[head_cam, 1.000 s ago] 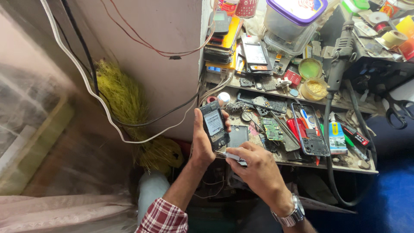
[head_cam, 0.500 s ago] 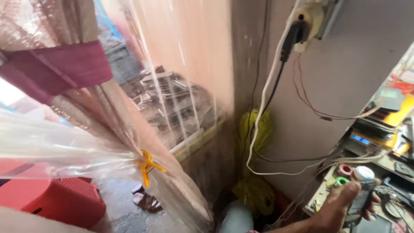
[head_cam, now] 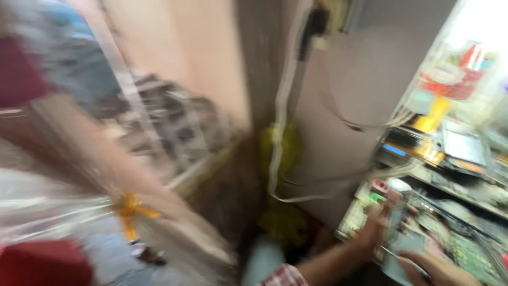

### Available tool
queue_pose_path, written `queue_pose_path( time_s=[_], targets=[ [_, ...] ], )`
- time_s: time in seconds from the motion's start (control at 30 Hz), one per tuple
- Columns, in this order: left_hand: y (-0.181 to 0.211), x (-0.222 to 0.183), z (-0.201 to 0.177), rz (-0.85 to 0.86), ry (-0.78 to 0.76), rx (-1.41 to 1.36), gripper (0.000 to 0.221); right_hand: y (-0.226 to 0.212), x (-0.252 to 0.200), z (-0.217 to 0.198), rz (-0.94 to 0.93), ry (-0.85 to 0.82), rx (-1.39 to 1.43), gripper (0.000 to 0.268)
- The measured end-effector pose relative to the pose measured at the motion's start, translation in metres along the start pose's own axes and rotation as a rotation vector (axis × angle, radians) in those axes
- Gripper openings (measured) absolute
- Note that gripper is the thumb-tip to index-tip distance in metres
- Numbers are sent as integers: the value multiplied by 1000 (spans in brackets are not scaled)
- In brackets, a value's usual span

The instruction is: The person disassembles a smartphone, removing the back cover and battery. They then use a screwdriver to unscrew components from the phone's internal frame and a cotton swab to clean the inside of the back cover.

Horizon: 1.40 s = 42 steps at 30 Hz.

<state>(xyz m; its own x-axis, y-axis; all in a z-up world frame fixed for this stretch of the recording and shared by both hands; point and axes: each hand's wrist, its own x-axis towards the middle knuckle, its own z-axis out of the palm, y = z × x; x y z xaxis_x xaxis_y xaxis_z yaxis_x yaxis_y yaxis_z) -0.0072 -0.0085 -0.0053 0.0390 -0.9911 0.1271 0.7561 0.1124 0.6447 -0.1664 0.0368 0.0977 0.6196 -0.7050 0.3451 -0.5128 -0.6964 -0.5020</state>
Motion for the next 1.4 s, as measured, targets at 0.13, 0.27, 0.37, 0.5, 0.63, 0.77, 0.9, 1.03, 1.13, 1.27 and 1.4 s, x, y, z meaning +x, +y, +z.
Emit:
queue_pose_path(
  time_s=[0.13,0.27,0.37,0.5,0.63,0.77,0.9,1.03,1.13,1.27,1.4],
  targets=[
    [-2,0,-6,-44,68,93,60,-3,11,-6,166,-198,-24,38],
    [13,-2,20,0,172,109,63,-3,9,-21,175,-229,98,35],
    [27,-5,39,37,90,98,69,-10,14,-27,233,-231,138,43],
    [27,-3,45,41,74,63,70,-7,11,-32,268,-238,128,48],
    [24,-4,41,26,77,40,70,0,6,-32,118,-221,194,38],
    [23,-2,43,22,74,42,71,0,9,-34,287,-248,172,42],
    [24,-3,44,34,87,70,71,-2,14,-36,309,-236,194,39],
    [23,-3,46,34,106,97,71,0,10,-39,190,-203,220,33],
    [24,-3,46,41,111,102,71,1,11,-37,322,-247,160,39],
    [26,-5,44,56,108,125,72,5,9,-35,113,-198,87,36],
    [23,-4,42,40,104,103,72,5,11,-31,173,-198,73,39]
  ],
)
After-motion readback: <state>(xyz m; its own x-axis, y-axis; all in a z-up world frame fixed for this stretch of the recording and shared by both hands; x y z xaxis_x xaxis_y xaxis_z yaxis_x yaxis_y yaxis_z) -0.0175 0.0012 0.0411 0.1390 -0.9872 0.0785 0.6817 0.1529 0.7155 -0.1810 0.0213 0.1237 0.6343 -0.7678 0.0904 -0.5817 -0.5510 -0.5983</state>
